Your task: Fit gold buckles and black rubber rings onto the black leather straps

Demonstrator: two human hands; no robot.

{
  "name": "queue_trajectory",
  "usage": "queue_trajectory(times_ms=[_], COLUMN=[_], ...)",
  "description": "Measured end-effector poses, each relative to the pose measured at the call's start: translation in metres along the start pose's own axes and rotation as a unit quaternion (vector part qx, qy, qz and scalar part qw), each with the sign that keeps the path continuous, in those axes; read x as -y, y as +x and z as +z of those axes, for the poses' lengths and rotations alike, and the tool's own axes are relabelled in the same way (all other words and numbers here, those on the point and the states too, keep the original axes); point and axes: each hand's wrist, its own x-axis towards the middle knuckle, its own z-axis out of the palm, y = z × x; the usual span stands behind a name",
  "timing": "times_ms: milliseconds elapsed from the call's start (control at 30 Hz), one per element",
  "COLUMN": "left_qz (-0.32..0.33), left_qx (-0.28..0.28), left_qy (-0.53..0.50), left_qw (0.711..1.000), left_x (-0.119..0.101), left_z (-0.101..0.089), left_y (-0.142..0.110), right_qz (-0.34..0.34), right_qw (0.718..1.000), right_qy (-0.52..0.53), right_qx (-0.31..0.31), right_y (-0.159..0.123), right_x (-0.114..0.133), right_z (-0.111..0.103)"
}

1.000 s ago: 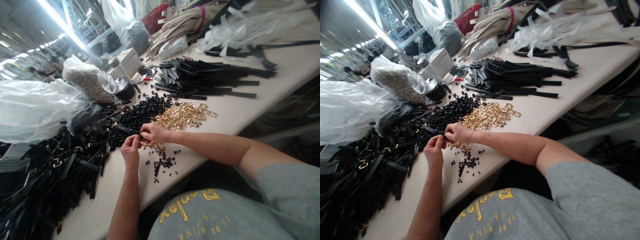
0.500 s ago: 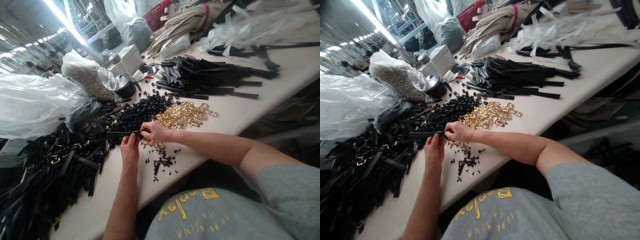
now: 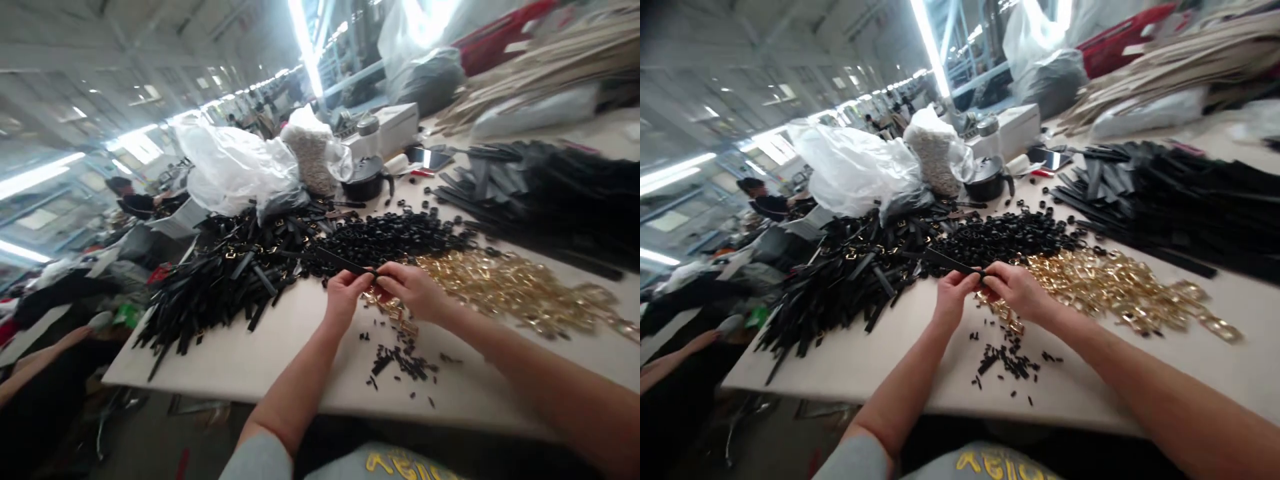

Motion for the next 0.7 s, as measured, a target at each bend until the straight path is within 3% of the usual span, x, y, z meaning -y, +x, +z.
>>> queue_trajectory(times_ms=[133, 300, 400, 467, 567, 700], left_qz=[-0.004, -0.050, -0.038, -0.010, 0.040, 0.133], left_qx=[0.003, 0.040, 0.031, -0.018, -0.123, -0.254], left_qy=[0.003, -0.017, -0.041, -0.052, -0.052, -0.014], left_qw=[1.000, 0.998, 0.998, 0.998, 0.990, 0.958], left_x=[-0.002, -0.004, -0.008, -0.016, -0.040, -0.105], left_z=[0.002, 0.008, 0.007, -0.002, -0.033, -0.086], left_y=[-0.001, -0.005, -0.003, 0.003, 0.021, 0.033], right_qz=[0.005, -0.005, -0.026, -0.045, -0.073, -0.103], right_qw=[0.999, 1.000, 0.998, 0.994, 0.988, 0.980], right_qy=[0.039, 0.004, -0.037, -0.071, -0.108, -0.146], right_qx=[-0.007, 0.000, -0.033, -0.064, -0.087, -0.083], right_y=[0.002, 0.002, 0.002, 0.001, 0.001, 0.007], right_x=[-0.010, -0.015, -0.014, -0.014, -0.017, -0.022], right_z=[-0.001, -0.004, -0.009, -0.014, -0.021, -0.026])
